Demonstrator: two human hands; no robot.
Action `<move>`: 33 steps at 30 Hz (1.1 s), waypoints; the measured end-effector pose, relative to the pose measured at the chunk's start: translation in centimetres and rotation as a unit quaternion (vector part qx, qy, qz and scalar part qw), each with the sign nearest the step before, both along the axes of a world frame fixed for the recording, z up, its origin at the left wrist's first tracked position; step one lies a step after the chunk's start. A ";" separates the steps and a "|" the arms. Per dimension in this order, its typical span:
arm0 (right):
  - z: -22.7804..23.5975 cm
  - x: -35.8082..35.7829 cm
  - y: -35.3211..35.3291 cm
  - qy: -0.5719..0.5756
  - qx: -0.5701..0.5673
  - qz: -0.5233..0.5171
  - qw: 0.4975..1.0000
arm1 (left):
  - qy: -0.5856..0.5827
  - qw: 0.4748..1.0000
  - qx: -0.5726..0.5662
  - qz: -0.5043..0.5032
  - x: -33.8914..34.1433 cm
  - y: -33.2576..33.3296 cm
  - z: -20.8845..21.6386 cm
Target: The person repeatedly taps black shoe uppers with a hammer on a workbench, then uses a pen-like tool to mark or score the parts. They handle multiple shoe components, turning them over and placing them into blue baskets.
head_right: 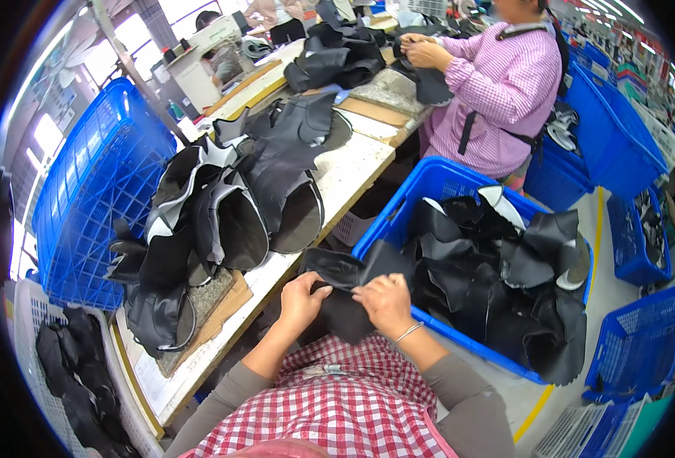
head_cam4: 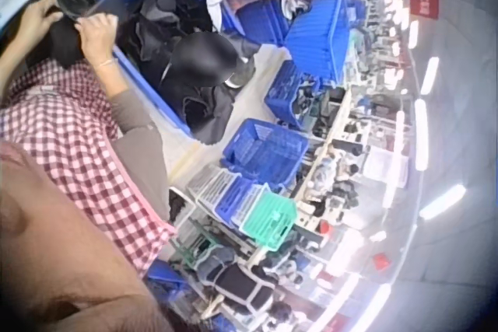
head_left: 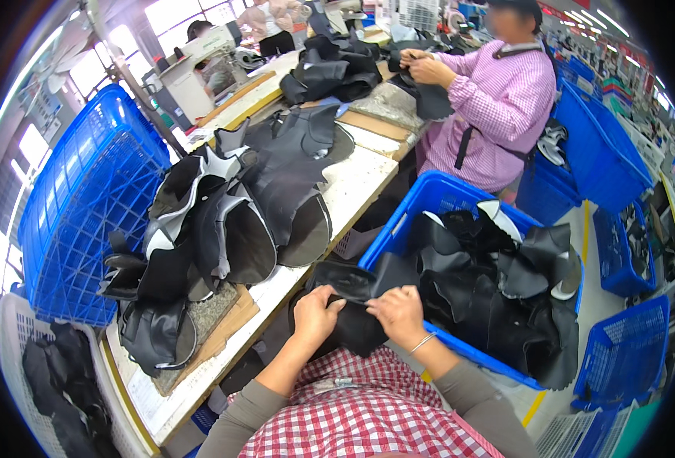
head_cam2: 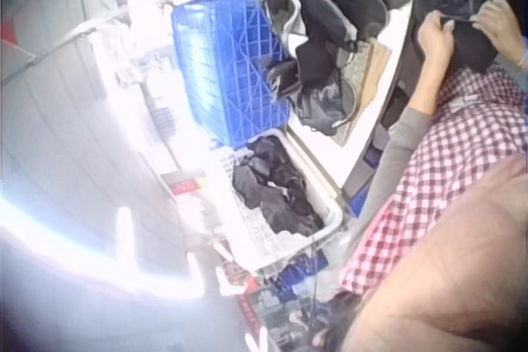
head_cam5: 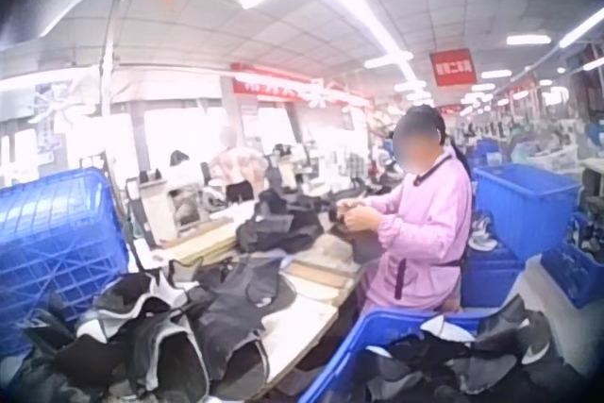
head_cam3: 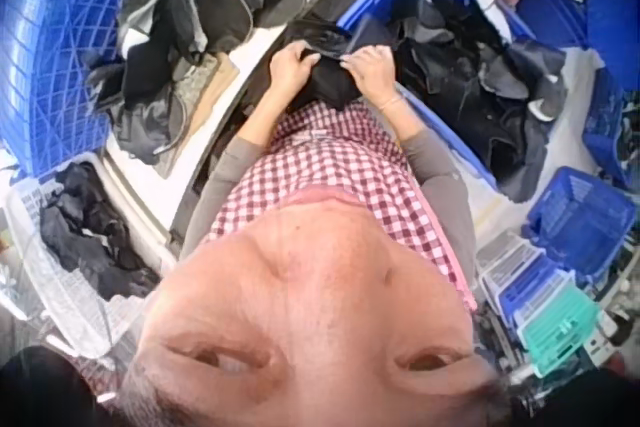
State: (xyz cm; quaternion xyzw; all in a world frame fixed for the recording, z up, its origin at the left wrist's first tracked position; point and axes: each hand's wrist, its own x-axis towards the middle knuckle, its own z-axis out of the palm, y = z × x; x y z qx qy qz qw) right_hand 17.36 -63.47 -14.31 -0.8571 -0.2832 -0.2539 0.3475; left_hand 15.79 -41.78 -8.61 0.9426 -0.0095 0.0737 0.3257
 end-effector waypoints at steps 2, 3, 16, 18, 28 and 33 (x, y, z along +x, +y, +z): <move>-1.7 -0.3 1.5 0.038 0.034 -0.006 0.999 | 0.066 0.997 -0.036 0.035 0.2 1.5 -1.4; -2.5 -0.3 2.0 0.138 0.081 -0.006 0.987 | 0.082 0.992 -0.085 0.043 0.2 2.3 -1.8; 6.8 17.0 -2.3 0.452 0.480 0.160 0.734 | 0.096 0.876 -0.471 -0.048 12.9 1.3 6.3; 8.0 19.2 -2.5 0.454 0.506 0.165 0.714 | 0.094 0.845 -0.526 -0.038 15.4 0.8 6.3; 8.5 23.9 -4.0 0.450 0.438 0.082 0.774 | 0.142 0.765 -0.628 0.029 20.6 -0.2 4.6; 7.7 23.9 -4.9 0.440 0.426 0.051 0.789 | 0.143 0.766 -0.626 0.029 20.4 -1.2 4.4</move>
